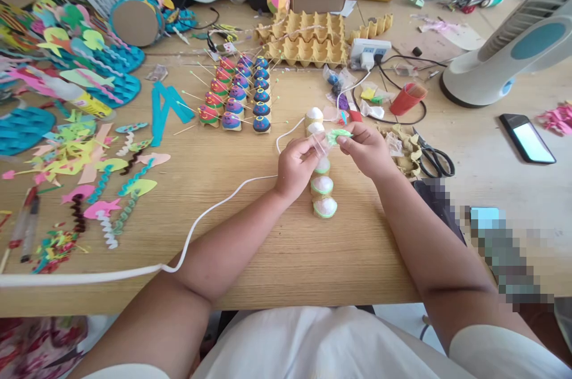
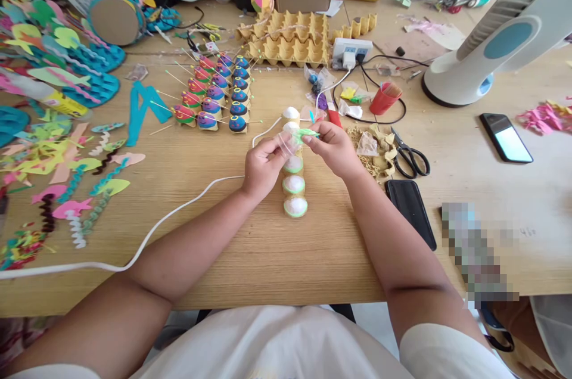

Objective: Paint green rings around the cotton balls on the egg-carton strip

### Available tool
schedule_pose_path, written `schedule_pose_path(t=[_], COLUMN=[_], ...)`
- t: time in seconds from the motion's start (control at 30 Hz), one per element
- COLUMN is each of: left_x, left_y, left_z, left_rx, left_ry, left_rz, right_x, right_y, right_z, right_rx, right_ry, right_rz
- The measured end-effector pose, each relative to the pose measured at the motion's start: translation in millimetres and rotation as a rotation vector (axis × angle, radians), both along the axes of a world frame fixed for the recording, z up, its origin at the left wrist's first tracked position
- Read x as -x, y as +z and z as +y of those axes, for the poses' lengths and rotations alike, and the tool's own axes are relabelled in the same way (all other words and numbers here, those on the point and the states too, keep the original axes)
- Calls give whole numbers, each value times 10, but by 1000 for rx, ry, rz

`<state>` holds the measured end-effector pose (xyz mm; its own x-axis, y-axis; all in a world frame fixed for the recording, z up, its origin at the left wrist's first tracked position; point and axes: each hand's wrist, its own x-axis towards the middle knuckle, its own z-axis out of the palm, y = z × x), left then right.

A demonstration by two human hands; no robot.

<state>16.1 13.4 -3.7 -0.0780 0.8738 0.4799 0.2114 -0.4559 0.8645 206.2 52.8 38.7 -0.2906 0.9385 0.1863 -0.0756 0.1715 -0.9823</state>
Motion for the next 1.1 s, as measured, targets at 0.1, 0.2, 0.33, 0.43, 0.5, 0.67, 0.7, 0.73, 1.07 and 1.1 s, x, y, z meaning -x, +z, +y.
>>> schedule_pose_path(t=[0.1,0.2,0.33,0.43,0.5,0.67,0.7,0.73,1.07,1.1], left_x=[-14,-23,-23,-14,-9,-7,-7,-7,-9,-9], left_y=[26,68,110,107,93,75,77,79,35,18], left_z=[-26,-58,-89,-85,-73,-50,-50,-51,-40,-31], left_rx=[12,7,-11,-3,8,21,22,24,-18,-6], left_ry=[-9,-40,-83,-71,-56,-45,-45,-44,-9,-12], left_rz=[15,26,43,40,31,18,18,21,3,-17], right_x=[1,11,26,29,34,80,91,102,116,114], right_y=[-6,11,36,29,16,7,11,16,-4,-11], right_z=[-7,-35,-62,-54,-44,-48,-53,-57,-64,-59], right_rx=[-49,-116,-189,-122,-53,54,70,84,122,108], right_ry=[-69,-127,-152,-66,-2,69,77,85,89,85], right_rz=[-23,-69,-135,-116,-93,7,29,51,120,112])
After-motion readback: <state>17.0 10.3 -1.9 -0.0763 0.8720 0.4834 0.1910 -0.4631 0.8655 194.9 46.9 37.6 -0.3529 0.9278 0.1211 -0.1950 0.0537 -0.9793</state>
